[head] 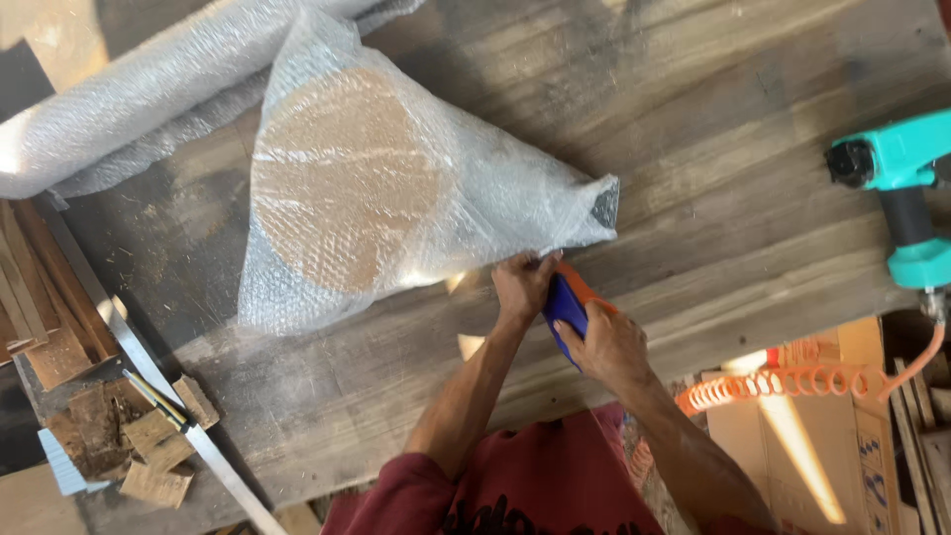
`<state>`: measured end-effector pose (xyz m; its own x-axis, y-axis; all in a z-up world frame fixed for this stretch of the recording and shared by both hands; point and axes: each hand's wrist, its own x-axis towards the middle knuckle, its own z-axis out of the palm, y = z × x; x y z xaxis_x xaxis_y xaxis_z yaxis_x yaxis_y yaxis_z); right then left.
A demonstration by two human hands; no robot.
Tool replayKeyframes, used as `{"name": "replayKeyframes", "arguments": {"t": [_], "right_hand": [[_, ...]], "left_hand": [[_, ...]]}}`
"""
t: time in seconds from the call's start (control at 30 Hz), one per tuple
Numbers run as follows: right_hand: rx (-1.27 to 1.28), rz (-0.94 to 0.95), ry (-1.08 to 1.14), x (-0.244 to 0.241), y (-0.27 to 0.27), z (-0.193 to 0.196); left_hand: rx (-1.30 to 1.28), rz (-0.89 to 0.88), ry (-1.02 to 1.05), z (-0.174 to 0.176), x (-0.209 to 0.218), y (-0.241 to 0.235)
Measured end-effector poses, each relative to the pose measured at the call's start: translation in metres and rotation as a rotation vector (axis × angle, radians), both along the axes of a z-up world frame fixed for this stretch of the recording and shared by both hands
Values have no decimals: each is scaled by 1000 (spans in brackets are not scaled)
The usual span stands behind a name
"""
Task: The person wraps a circular wooden object in bubble wrap by hand and secures the wrap with clear tape using a tape dispenser.
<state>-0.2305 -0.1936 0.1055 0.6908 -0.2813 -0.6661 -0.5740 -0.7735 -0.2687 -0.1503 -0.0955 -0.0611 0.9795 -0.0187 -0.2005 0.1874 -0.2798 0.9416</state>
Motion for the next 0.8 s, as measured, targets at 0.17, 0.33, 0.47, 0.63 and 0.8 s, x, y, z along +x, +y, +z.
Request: {"name": "replayKeyframes", "arguments": {"t": [0.17, 0.33, 0.47, 0.63, 0.8], "right_hand": [[-143, 15, -17, -29, -23, -20], [-292, -62, -100, -54, -85, -46], [-302, -193, -396, -65, -118, -45], [-351, -179, -669, -55, -156, -46], [-262, -109, -890, -27, -199, -56]], "left_hand": [[-180, 89, 221, -43, -22, -7], [-313, 171, 312, -27, -16, -16], [-241, 201, 373, -39, -11, -25], [-370, 292, 427, -52, -5, -30], [-410, 345, 616, -43, -3, -33]]}}
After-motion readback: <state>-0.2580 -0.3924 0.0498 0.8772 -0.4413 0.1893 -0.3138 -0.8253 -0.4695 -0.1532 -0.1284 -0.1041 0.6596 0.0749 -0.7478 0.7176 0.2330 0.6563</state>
